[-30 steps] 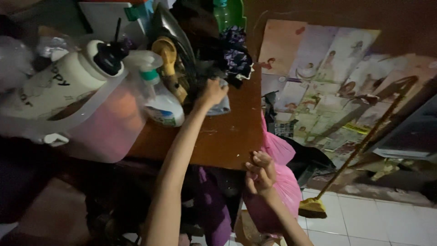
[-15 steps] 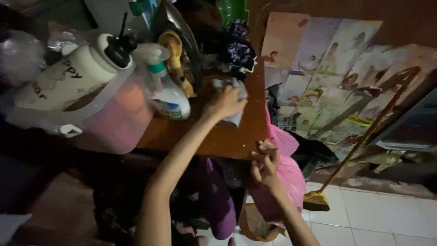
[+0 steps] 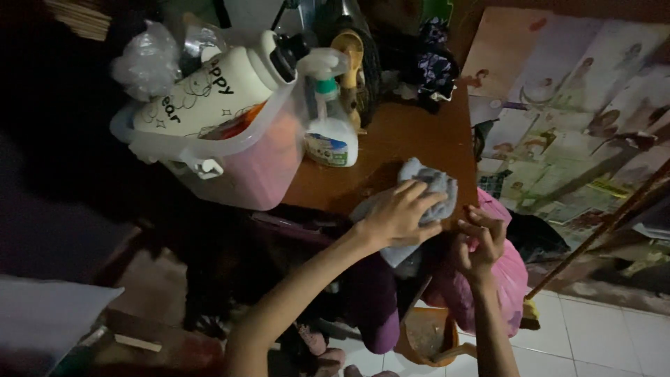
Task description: Cleaning and organizing a cluttered shelf surface by moving items and wiping with a cloth
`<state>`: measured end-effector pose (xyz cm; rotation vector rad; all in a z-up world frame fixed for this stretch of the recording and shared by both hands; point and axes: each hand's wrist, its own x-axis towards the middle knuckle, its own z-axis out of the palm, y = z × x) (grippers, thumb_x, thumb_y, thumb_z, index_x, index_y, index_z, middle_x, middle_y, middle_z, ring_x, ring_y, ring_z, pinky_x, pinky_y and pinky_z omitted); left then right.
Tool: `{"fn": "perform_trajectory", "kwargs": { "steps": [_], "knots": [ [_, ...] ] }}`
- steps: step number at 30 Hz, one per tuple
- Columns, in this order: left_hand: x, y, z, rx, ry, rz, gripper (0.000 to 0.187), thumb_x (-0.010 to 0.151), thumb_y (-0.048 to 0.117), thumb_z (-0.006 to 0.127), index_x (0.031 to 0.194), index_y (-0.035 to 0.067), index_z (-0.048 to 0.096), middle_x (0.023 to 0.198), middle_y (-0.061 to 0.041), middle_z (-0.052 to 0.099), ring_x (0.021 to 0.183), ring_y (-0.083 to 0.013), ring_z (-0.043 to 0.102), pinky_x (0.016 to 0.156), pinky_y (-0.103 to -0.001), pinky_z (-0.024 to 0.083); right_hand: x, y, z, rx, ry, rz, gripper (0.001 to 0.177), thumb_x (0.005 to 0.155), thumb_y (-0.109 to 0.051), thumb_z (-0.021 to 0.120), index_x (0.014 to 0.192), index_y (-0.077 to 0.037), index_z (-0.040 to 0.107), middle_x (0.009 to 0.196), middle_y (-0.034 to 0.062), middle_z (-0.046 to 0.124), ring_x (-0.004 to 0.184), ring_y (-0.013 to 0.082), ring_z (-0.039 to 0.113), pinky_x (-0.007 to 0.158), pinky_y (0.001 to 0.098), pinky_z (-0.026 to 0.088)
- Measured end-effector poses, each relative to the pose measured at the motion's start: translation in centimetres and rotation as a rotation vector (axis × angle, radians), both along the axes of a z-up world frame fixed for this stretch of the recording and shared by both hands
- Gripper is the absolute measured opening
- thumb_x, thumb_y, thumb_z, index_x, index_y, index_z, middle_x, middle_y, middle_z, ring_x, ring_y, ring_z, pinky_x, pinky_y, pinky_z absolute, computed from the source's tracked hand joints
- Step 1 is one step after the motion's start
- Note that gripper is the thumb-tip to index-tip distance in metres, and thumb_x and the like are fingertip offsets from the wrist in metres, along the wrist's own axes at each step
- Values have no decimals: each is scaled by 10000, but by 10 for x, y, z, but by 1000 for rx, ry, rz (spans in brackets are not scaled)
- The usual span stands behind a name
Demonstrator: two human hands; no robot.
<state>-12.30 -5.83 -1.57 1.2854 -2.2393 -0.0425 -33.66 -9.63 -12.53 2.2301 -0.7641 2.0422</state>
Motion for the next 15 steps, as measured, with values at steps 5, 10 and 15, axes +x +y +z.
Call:
{"fn": "perform_trajectory", "kwargs": {
  "steps": [5,10,15],
  "knots": [
    [68,32,-17,-103,-18,57,632,857,445,698,1386,107,622,1234,-196,627,1141,-364,627,927,-511,558,9,5,3,32,-81,-9,119,910,10,588,997,33,666,1163,190,584,1183,366,658,1028,460,561],
    [131,65,-10,-172,-67,309,602,822,413,728,1303,64,637,1190,-225,637,1109,-395,619,907,-528,541,17,13,6,23,-106,-43,189,949,-103,572,993,63,649,1157,188,558,1183,366,631,1048,478,540],
    [131,69,-3,-149,-80,514,564,889,353,702,1323,2,624,1206,-241,622,1142,-396,599,967,-524,526,17,1,-13,80,-108,-55,335,1013,-217,532,1057,86,669,1218,181,489,1278,344,548,1124,479,460]
  ]
}}
